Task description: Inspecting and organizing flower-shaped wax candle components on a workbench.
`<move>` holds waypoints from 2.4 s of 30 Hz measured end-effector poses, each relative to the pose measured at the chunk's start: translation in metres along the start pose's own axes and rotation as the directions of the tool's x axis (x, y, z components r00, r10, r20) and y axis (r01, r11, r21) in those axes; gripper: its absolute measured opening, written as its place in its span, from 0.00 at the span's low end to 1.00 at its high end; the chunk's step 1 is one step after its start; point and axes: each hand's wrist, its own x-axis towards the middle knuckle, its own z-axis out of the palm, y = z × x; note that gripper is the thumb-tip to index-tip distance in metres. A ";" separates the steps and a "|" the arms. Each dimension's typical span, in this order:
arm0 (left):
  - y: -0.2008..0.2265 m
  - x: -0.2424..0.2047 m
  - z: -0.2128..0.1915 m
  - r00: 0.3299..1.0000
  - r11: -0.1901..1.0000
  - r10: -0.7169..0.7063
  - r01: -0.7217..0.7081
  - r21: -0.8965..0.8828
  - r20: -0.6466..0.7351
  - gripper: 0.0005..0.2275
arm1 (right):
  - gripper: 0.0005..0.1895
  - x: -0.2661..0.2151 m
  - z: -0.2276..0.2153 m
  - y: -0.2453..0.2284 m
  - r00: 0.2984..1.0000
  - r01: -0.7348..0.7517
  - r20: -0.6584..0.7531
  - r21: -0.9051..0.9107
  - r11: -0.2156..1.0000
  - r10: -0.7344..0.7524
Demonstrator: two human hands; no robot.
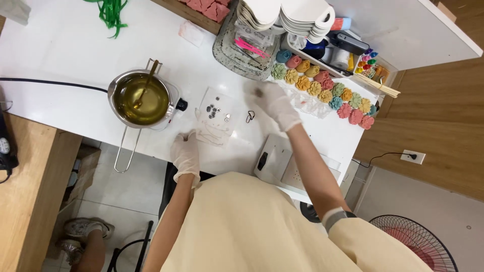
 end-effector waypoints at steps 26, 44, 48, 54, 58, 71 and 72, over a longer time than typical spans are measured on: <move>-0.036 -0.059 -0.055 0.994 0.999 0.027 -0.031 0.038 0.103 0.19 | 0.16 -0.012 -0.024 0.033 0.964 -0.219 -0.201 -0.215 0.952 0.176; -0.061 -0.080 -0.080 0.995 0.993 -0.097 0.095 -0.075 -0.028 0.16 | 0.13 0.102 0.025 0.053 0.919 -0.126 -0.387 -0.465 0.876 -0.073; -0.062 -0.074 -0.071 0.996 0.993 -0.080 0.082 -0.083 0.030 0.17 | 0.13 0.072 0.027 0.028 0.883 -0.046 -0.436 -0.447 0.893 -0.172; -0.044 -0.070 -0.076 0.997 0.998 -0.008 0.013 -0.069 0.076 0.17 | 0.08 -0.001 0.038 -0.022 0.997 0.046 -0.055 -0.201 0.978 -0.059; 0.034 -0.119 -0.132 0.911 0.891 0.102 -0.263 0.370 0.400 0.17 | 0.09 -0.033 0.055 -0.014 0.983 0.174 0.097 -0.224 0.959 -0.156; 0.250 -0.376 -0.295 0.493 0.460 0.609 -0.858 0.230 0.621 0.17 | 0.13 -0.113 0.068 -0.078 1.000 0.024 -0.011 -0.169 0.985 -0.026; 0.260 -0.380 -0.296 0.465 0.432 0.626 -0.875 0.217 0.627 0.17 | 0.13 -0.123 0.065 -0.083 1.000 0.011 -0.027 -0.175 0.985 -0.016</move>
